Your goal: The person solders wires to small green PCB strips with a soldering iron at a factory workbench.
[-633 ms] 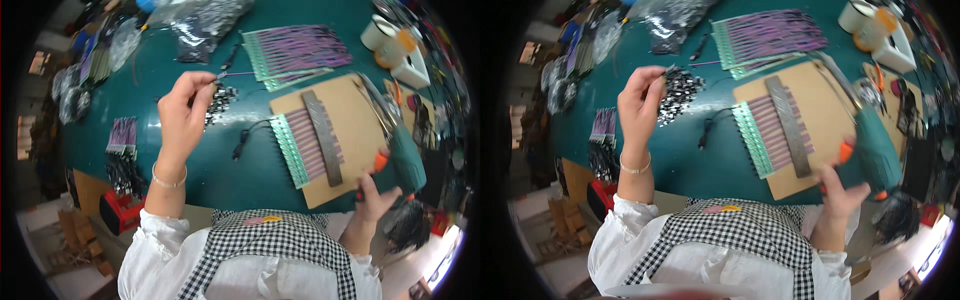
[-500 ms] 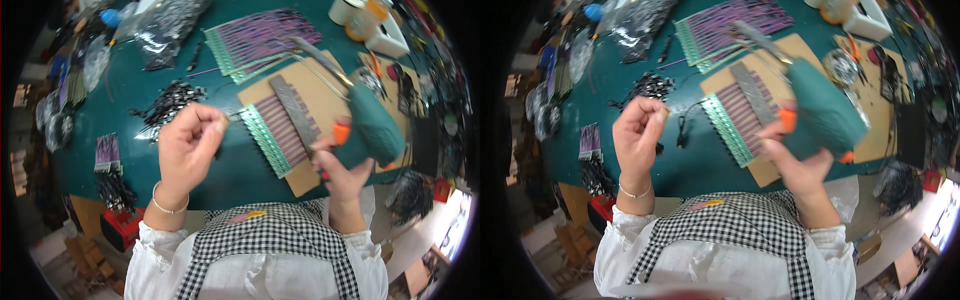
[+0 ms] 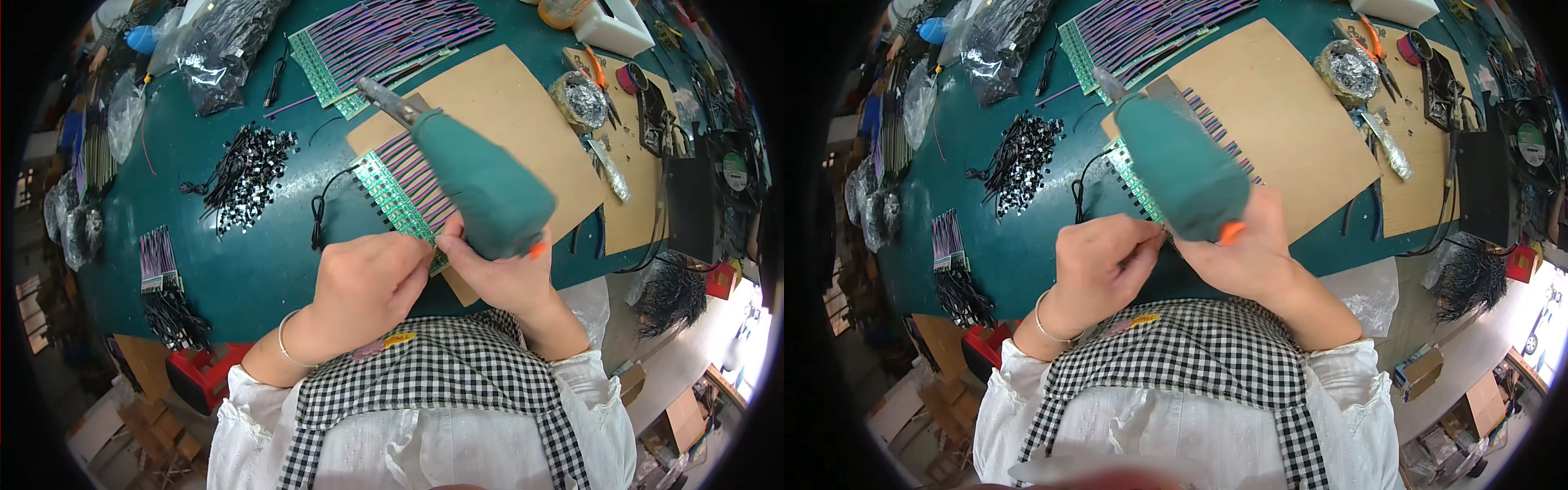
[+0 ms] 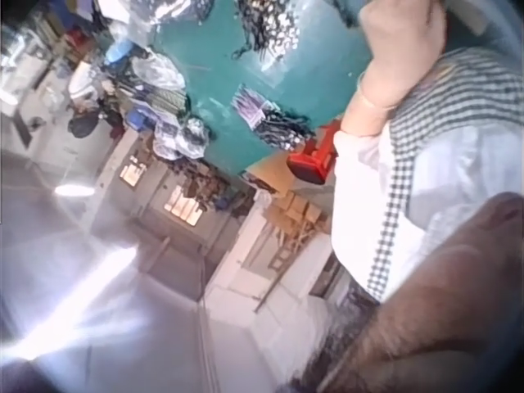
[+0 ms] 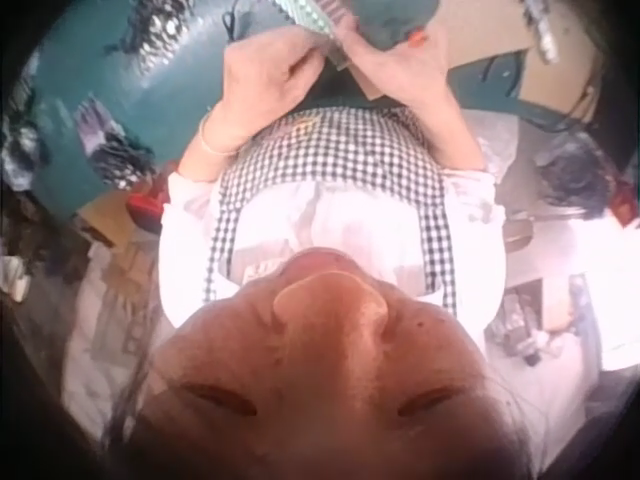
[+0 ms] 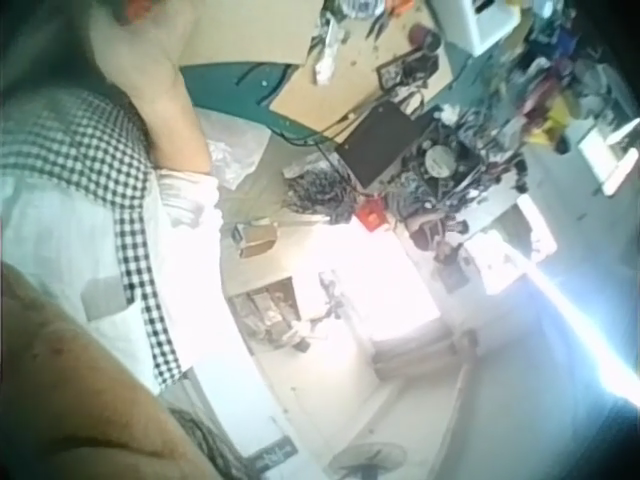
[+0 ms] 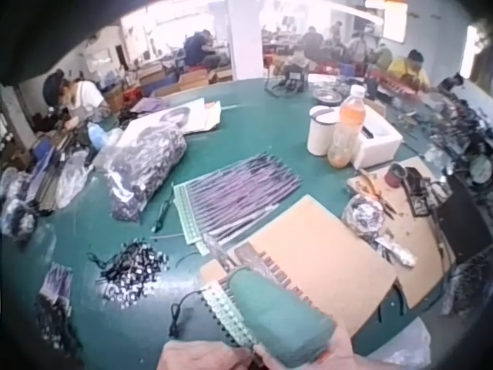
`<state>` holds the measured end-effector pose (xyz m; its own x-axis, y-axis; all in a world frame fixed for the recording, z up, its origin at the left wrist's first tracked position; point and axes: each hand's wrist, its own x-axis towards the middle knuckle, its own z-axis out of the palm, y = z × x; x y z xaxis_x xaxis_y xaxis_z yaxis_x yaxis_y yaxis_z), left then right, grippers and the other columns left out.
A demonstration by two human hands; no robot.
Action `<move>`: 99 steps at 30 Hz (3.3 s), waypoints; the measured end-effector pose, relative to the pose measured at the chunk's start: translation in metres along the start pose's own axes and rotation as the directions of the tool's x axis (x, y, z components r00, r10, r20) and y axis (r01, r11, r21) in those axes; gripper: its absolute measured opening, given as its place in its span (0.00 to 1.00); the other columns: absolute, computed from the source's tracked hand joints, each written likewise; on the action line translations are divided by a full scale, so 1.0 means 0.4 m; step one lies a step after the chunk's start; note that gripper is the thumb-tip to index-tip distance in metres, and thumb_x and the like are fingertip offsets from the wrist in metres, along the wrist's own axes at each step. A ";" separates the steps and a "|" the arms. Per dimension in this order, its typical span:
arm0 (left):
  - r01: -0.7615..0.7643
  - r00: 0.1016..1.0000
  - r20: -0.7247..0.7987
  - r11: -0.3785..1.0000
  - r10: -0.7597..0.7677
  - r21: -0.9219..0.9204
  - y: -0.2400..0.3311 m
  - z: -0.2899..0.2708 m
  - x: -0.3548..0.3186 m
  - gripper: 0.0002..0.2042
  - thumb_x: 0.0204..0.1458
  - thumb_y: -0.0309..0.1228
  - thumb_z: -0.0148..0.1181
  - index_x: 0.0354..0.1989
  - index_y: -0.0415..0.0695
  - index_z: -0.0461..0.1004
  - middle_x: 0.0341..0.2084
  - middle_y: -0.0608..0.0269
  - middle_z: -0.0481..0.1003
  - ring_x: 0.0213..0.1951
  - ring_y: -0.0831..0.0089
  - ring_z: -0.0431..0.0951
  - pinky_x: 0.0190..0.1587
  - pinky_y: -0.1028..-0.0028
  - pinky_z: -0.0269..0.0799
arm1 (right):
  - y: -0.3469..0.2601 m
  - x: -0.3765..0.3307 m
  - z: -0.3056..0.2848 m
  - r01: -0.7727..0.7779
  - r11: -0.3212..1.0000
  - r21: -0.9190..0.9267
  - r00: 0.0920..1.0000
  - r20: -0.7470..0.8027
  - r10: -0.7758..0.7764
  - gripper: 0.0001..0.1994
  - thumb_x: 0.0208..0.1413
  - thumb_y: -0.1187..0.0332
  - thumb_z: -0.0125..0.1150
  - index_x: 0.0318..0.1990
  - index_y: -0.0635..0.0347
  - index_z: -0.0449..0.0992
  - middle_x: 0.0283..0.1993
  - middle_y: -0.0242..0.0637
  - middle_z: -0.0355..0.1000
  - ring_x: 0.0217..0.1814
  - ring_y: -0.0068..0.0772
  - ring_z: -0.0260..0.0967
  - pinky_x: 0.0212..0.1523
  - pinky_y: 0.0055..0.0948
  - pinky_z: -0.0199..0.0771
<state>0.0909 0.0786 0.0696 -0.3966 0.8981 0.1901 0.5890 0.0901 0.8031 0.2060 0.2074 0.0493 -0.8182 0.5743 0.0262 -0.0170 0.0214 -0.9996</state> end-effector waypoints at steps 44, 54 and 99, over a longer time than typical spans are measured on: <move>0.442 0.855 -0.345 0.892 -0.388 0.093 -0.207 -0.004 0.075 0.06 0.39 0.26 0.60 0.16 0.39 0.71 0.08 0.62 0.68 0.11 0.75 0.69 0.18 0.75 0.64 | 0.002 -0.070 -0.119 -0.322 0.933 0.159 0.943 -0.038 0.331 0.30 0.40 0.75 0.68 0.53 0.74 0.63 0.50 0.49 0.66 0.22 0.28 0.67 0.20 0.23 0.70; 0.483 0.847 -0.233 0.875 -0.478 -0.037 -0.214 -0.023 0.079 0.05 0.39 0.24 0.60 0.18 0.36 0.71 0.09 0.64 0.69 0.13 0.83 0.67 0.20 0.79 0.63 | 0.004 -0.058 -0.112 -0.332 0.943 0.004 0.942 0.051 0.331 0.10 0.42 0.78 0.67 0.33 0.64 0.73 0.25 0.31 0.70 0.27 0.22 0.66 0.28 0.23 0.68; 0.427 0.903 -0.122 0.896 -0.413 0.125 -0.197 -0.058 0.089 0.06 0.41 0.27 0.63 0.22 0.36 0.75 0.13 0.58 0.74 0.17 0.75 0.75 0.23 0.76 0.70 | 0.004 -0.072 -0.122 -0.272 0.941 0.200 0.961 -0.003 0.278 0.29 0.41 0.78 0.67 0.53 0.73 0.62 0.50 0.50 0.67 0.26 0.26 0.68 0.21 0.21 0.71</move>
<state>0.0141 0.0938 0.0263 -0.6871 0.7208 -0.0911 0.4462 0.5176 0.7301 0.2578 0.2309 0.0474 -0.7891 0.5598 -0.2528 0.0917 -0.2995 -0.9497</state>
